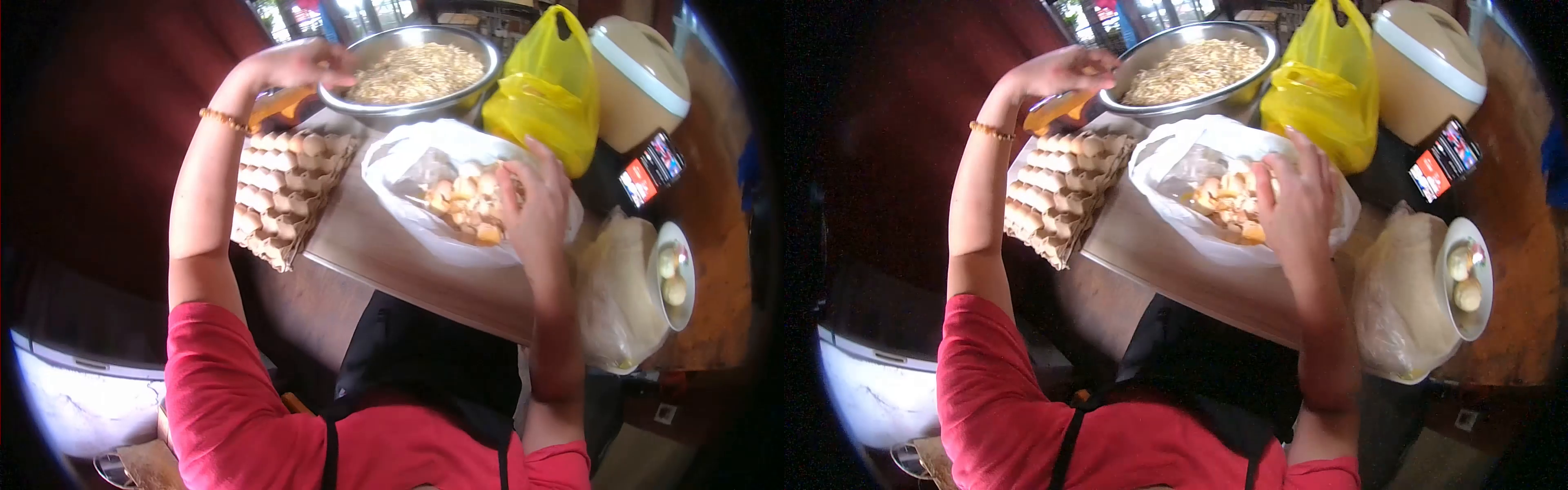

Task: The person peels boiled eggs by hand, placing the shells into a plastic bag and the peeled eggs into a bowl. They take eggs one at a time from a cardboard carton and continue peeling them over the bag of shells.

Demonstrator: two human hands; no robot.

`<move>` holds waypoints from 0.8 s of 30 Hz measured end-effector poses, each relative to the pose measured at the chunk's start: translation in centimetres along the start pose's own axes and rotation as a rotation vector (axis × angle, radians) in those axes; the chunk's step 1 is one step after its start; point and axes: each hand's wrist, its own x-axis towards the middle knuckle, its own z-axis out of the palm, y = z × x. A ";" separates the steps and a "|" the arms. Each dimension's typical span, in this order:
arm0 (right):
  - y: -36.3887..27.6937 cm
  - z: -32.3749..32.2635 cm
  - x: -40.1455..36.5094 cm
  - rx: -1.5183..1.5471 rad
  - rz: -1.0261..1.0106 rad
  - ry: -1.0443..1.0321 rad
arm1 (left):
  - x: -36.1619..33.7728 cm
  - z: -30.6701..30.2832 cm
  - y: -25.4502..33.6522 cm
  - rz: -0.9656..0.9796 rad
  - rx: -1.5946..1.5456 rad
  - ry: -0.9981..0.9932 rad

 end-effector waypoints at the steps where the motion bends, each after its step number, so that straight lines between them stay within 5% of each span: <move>1: -0.2 -0.2 0.0 0.016 0.011 0.009 | -1.9 0.4 -1.4 -0.161 -0.006 -0.014; 4: -0.4 0.2 0.0 0.038 0.009 0.030 | -4.6 3.9 -10.2 -0.612 -0.012 -0.234; 6: -0.3 0.6 -0.1 0.086 0.022 0.011 | -6.4 8.0 -12.3 -0.455 -0.148 -0.121; 8: -0.3 1.0 -0.2 0.075 0.017 -0.004 | -6.5 11.5 -12.1 -0.518 -0.303 0.124; 10: -0.3 1.3 -0.4 0.058 0.014 -0.018 | -5.1 15.2 -14.5 -0.255 -0.250 0.338; 11: -0.3 1.4 -0.4 0.078 0.008 -0.027 | -4.5 15.8 -14.5 -0.272 -0.086 0.335; 20: -0.2 1.2 -0.4 0.154 0.040 -0.021 | -5.4 17.0 -10.2 -0.470 0.099 0.614; 21: -0.2 1.2 -0.4 0.173 0.054 -0.026 | -6.3 17.4 -9.2 -0.359 0.105 0.760; 24: -0.1 1.0 -0.2 0.181 0.027 -0.002 | -9.7 16.5 2.0 -0.302 -0.398 1.091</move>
